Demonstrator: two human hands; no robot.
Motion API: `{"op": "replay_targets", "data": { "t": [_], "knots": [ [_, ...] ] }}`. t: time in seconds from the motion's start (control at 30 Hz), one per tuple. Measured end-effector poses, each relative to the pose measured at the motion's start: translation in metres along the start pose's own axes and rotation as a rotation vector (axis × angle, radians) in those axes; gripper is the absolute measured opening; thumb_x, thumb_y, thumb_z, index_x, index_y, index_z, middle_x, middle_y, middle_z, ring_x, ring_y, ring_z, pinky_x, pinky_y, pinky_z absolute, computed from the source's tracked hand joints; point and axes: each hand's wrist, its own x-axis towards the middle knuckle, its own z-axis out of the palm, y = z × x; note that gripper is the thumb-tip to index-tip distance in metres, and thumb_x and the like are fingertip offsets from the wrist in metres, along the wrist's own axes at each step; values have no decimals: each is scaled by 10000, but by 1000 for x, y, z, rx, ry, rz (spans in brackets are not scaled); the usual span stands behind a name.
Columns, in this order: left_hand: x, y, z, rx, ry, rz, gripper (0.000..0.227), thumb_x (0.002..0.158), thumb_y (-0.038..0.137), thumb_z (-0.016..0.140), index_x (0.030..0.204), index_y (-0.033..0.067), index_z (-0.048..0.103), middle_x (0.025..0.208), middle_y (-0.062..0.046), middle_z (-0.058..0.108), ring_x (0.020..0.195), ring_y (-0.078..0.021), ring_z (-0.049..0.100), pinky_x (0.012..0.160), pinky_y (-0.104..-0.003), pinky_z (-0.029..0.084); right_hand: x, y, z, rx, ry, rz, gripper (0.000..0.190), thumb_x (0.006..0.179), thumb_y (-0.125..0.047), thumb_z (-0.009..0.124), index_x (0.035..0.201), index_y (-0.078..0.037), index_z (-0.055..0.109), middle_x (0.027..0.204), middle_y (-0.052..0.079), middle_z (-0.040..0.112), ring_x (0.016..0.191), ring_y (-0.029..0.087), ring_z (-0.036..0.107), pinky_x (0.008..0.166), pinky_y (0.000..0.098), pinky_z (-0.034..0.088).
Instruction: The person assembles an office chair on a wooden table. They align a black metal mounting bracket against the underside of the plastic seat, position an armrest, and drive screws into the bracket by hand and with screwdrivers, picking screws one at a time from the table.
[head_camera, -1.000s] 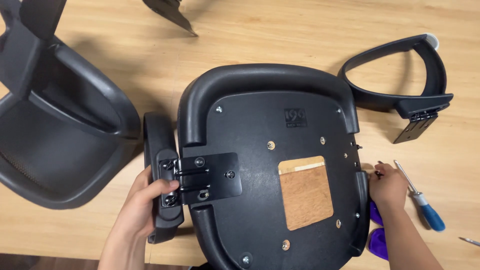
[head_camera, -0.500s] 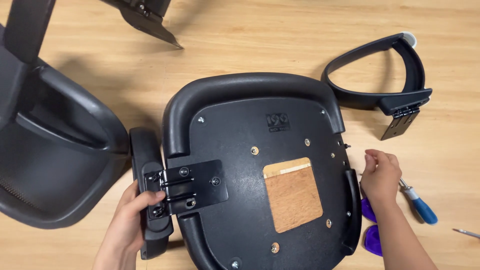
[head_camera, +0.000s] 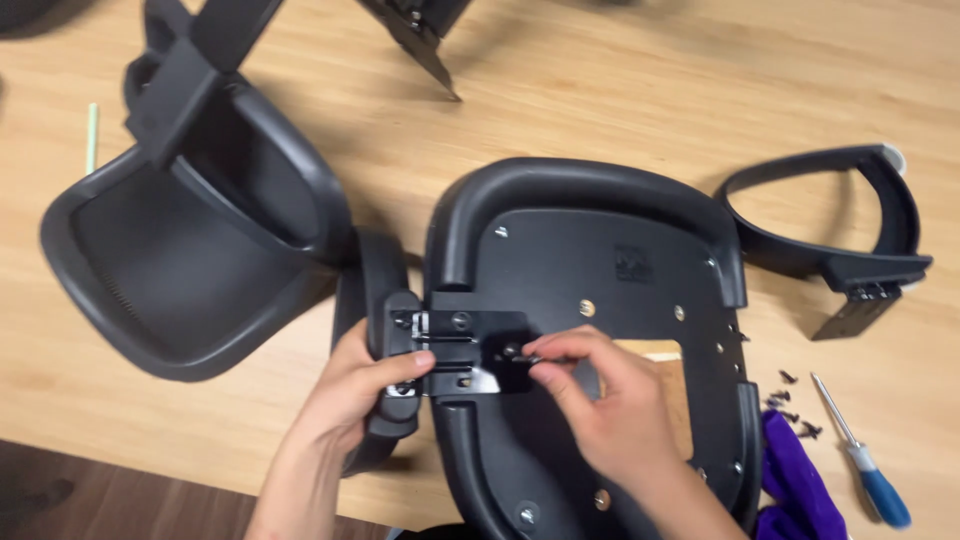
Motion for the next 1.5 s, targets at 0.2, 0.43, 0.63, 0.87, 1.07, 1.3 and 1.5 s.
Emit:
{"op": "replay_targets", "data": {
  "t": [0.2, 0.43, 0.63, 0.87, 1.07, 1.3, 1.5],
  "knots": [
    [-5, -1, 4, -27, -40, 65, 467, 719, 27, 816, 1148, 10, 633, 953, -59, 707, 857, -157, 698, 750, -310, 566, 0, -14, 23, -141, -47, -198, 126, 826, 12, 769, 946, -8, 736, 979, 74, 804, 891, 197, 776, 769, 273, 629],
    [-6, 4, 6, -18, -58, 92, 477, 716, 34, 818, 1158, 31, 639, 949, -59, 703, 864, -154, 694, 775, -308, 566, -4, -13, 39, -208, -49, -330, 183, 806, 16, 786, 986, -5, 760, 985, 76, 792, 905, 208, 755, 723, 273, 626],
    [-7, 5, 5, -18, -67, 78, 477, 721, 39, 821, 1163, 10, 643, 945, -70, 725, 853, -160, 714, 769, -312, 581, 2, -19, 37, -325, -118, -480, 200, 782, 25, 785, 978, 5, 752, 1039, 95, 770, 903, 231, 718, 721, 292, 602],
    [-6, 2, 3, -17, -82, 76, 477, 721, 34, 817, 1164, 5, 642, 947, -90, 733, 847, -172, 723, 753, -319, 587, 5, -23, 37, -317, -176, -462, 184, 801, 31, 779, 980, 9, 742, 998, 77, 732, 892, 225, 706, 722, 301, 594],
    [-6, 3, 2, -7, -77, 65, 463, 714, 40, 814, 1144, 6, 645, 925, -85, 738, 829, -169, 730, 741, -313, 594, 4, -22, 41, -324, -172, -451, 196, 807, 34, 771, 997, -8, 753, 990, 76, 720, 882, 211, 701, 686, 284, 592],
    [-5, -1, 1, -37, -80, 66, 457, 705, 36, 816, 1132, 17, 653, 919, -61, 735, 821, -145, 714, 738, -303, 576, 10, -33, 40, -516, -187, -415, 189, 787, -173, 812, 893, -42, 726, 909, 60, 662, 849, 245, 635, 729, 372, 530],
    [-4, -2, 0, -17, -49, 41, 481, 711, 38, 814, 1159, 26, 638, 924, -59, 730, 826, -148, 701, 735, -303, 564, 17, -22, 54, -756, -277, -417, 256, 878, -335, 736, 742, -126, 680, 726, 55, 625, 749, 252, 601, 696, 413, 413]
  ]
}}
